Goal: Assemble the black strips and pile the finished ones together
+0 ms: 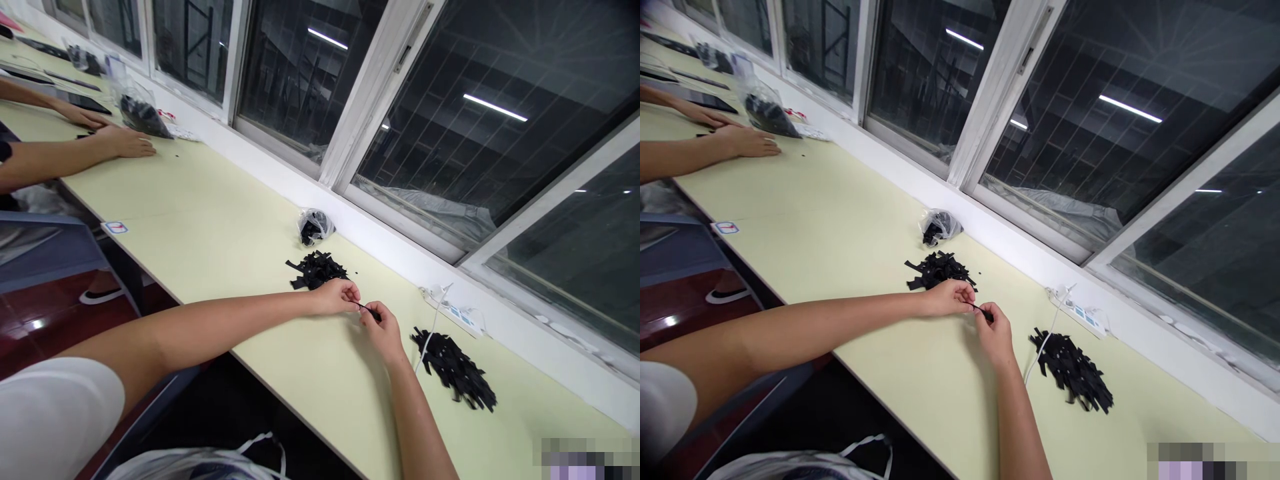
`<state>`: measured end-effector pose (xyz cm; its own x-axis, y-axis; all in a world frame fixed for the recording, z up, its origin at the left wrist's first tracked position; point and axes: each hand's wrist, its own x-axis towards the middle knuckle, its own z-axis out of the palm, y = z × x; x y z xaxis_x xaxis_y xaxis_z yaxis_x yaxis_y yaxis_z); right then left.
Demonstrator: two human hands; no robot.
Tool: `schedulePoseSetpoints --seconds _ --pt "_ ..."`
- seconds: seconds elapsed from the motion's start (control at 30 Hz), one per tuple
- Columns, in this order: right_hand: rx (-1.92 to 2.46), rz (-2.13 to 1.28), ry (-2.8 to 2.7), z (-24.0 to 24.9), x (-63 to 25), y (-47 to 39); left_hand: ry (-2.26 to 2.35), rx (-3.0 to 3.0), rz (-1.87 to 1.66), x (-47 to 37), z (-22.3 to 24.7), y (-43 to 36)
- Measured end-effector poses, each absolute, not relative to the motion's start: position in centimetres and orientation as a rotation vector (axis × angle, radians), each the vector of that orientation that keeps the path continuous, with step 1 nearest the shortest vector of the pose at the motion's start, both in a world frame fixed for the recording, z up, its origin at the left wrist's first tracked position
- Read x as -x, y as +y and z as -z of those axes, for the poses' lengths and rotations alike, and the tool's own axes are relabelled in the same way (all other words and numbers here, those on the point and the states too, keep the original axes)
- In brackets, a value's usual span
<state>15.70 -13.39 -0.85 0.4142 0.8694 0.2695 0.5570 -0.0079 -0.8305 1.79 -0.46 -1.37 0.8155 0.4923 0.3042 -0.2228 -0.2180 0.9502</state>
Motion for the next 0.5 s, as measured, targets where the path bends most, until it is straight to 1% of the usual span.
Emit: schedulePoseSetpoints --seconds 0.1,0.17,0.27,0.3,0.37,0.5 --pt "1.742 -0.237 -1.077 -0.2 -19.1 -14.6 0.239 -1.676 -0.721 -2.1 1.6 0.0" --pt "1.809 -0.058 -0.814 -1.0 -22.4 -16.3 0.273 -1.697 -0.743 -2.1 1.7 0.4" --pt "1.954 0.382 -0.423 -1.7 -27.2 -19.5 0.303 -1.724 -0.754 -2.0 1.6 0.8" --pt "2.016 0.481 -0.34 -1.7 -28.4 -20.5 0.313 -1.726 -0.76 -2.0 1.5 0.9" --pt "2.159 0.517 -0.301 -1.2 -30.3 -21.9 0.335 -1.71 -0.775 -1.8 1.1 1.1" --pt "2.407 0.484 -0.256 0.7 -31.6 -22.3 0.379 -1.687 -0.861 -1.4 0.2 1.6"
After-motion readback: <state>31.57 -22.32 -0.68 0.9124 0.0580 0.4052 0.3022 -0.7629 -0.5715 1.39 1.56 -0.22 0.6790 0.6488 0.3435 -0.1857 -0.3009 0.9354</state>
